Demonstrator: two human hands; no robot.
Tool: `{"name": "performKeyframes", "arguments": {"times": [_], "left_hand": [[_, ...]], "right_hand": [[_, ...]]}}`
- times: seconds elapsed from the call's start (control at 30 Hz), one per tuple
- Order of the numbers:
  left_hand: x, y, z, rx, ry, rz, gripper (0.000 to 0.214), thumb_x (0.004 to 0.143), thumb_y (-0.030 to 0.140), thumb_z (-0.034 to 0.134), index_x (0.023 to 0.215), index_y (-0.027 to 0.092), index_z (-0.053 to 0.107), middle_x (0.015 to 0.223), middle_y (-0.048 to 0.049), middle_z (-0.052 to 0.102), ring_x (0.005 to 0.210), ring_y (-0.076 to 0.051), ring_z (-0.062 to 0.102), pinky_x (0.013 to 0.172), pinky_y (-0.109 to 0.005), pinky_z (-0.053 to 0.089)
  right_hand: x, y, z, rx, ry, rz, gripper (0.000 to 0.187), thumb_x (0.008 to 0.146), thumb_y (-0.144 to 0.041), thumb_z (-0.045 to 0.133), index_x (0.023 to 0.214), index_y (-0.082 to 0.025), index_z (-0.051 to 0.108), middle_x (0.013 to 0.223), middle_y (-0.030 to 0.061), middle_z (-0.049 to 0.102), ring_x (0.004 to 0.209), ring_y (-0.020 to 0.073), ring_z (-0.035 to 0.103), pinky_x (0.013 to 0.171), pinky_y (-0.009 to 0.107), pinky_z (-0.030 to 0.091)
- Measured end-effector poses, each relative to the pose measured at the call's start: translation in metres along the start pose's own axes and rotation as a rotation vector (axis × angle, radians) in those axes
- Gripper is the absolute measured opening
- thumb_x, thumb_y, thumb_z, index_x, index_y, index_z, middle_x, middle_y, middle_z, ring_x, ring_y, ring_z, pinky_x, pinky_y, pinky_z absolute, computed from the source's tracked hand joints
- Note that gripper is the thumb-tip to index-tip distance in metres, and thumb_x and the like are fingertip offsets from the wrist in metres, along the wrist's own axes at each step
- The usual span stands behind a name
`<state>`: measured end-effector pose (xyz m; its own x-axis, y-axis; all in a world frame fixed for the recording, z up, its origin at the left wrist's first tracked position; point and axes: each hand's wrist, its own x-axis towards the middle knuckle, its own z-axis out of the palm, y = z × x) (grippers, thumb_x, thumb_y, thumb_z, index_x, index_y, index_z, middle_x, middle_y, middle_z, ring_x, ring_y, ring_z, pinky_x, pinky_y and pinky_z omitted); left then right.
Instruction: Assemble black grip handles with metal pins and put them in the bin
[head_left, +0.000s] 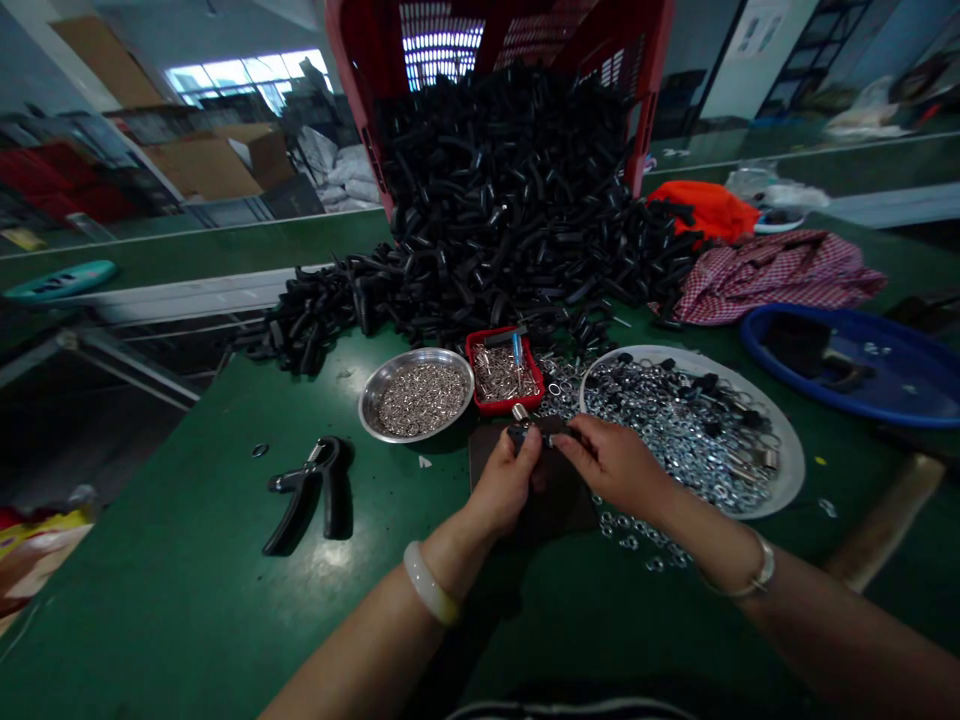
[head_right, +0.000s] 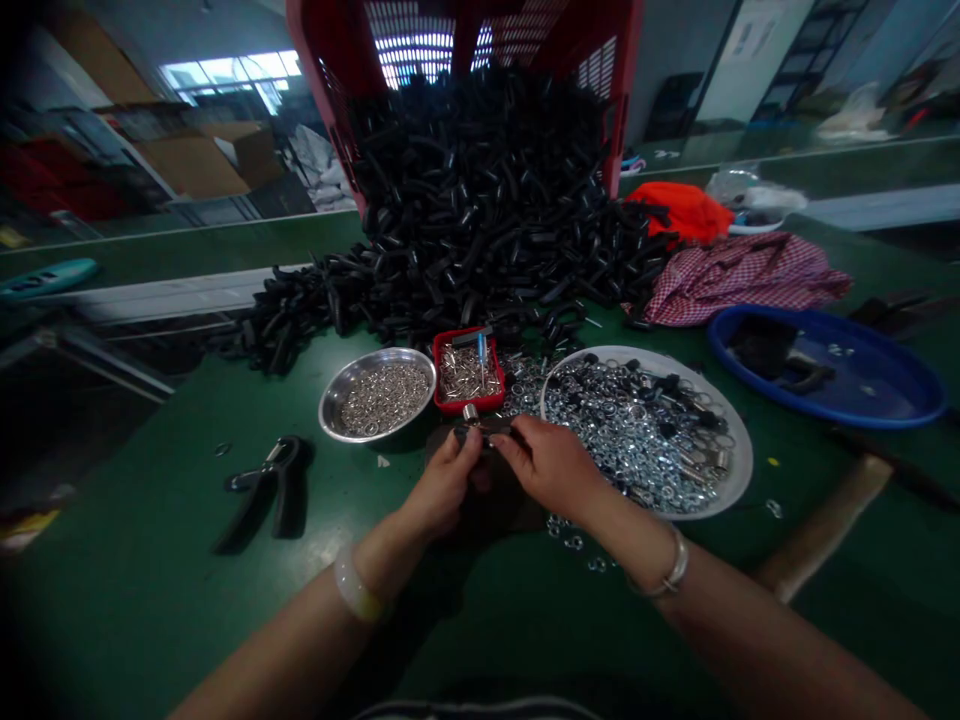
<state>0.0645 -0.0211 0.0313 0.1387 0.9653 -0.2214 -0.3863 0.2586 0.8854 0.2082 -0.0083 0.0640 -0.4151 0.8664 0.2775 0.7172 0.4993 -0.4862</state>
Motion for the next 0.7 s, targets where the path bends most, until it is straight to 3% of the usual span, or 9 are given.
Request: {"name": "performKeyframes", "arguments": {"times": [0.17,0.3,0.37,0.47,0.57,0.63,0.7], "left_hand": [[-0.001,-0.003,0.0,0.08,0.058,0.118,0.038,0.068,0.047,0.064,0.086,0.018,0.048,0.056,0.0076,0.045,0.045,-0.005,0.039,0.043,-0.016,0.032],[-0.004,-0.004,0.001,0.04,0.017,-0.01,0.04,0.068,0.052,0.062,0.083,0.019,0.046,0.051,0.008,0.044,0.042,-0.005,0.038,0.041,-0.017,0.031],[-0.006,-0.006,0.001,0.022,0.016,-0.067,0.04,0.069,0.055,0.059,0.082,0.02,0.045,0.047,0.0086,0.042,0.04,-0.006,0.037,0.041,-0.017,0.03],[-0.008,-0.009,0.001,0.033,0.042,0.012,0.04,0.069,0.051,0.062,0.088,0.02,0.045,0.052,0.0078,0.045,0.042,-0.006,0.039,0.043,-0.017,0.031],[-0.007,-0.008,0.0,0.056,0.06,0.084,0.042,0.066,0.046,0.067,0.091,0.019,0.047,0.058,0.007,0.048,0.044,-0.004,0.039,0.043,-0.016,0.031],[-0.006,-0.005,0.0,0.017,0.07,0.018,0.041,0.066,0.048,0.066,0.087,0.019,0.046,0.054,0.008,0.044,0.042,-0.004,0.037,0.04,-0.016,0.029],[-0.005,-0.001,-0.001,-0.041,0.075,-0.064,0.041,0.067,0.051,0.063,0.081,0.019,0.043,0.051,0.009,0.039,0.039,-0.004,0.035,0.038,-0.016,0.027]], "right_hand": [[-0.003,0.007,0.009,0.258,-0.124,0.084,0.039,0.091,-0.042,0.026,0.067,-0.019,0.047,0.06,-0.0002,0.054,0.054,0.0118,0.051,0.052,0.024,0.037],[-0.008,0.014,0.017,-0.013,0.0,-0.036,0.035,0.088,-0.045,0.032,0.082,-0.017,0.051,0.078,0.0085,0.06,0.07,0.0182,0.056,0.061,0.03,0.041],[-0.008,0.014,0.018,-0.087,-0.014,-0.077,0.04,0.086,-0.051,0.032,0.082,-0.017,0.052,0.08,0.011,0.059,0.073,0.0206,0.056,0.063,0.032,0.042],[-0.006,0.01,0.017,0.154,-0.132,0.081,0.05,0.089,-0.054,0.018,0.074,-0.018,0.049,0.066,0.0056,0.056,0.058,0.0155,0.052,0.054,0.028,0.041],[-0.002,0.005,0.012,0.441,-0.373,0.309,0.062,0.089,-0.053,-0.001,0.063,-0.019,0.044,0.051,0.0007,0.047,0.043,0.011,0.043,0.044,0.024,0.035],[0.001,0.003,0.008,0.38,-0.423,0.302,0.065,0.088,-0.054,-0.002,0.059,-0.019,0.045,0.05,0.0015,0.047,0.044,0.0115,0.045,0.045,0.024,0.035],[0.002,0.004,0.006,0.138,-0.286,0.177,0.06,0.088,-0.057,0.011,0.067,-0.018,0.052,0.063,0.0053,0.056,0.057,0.0149,0.053,0.053,0.026,0.039]]}}
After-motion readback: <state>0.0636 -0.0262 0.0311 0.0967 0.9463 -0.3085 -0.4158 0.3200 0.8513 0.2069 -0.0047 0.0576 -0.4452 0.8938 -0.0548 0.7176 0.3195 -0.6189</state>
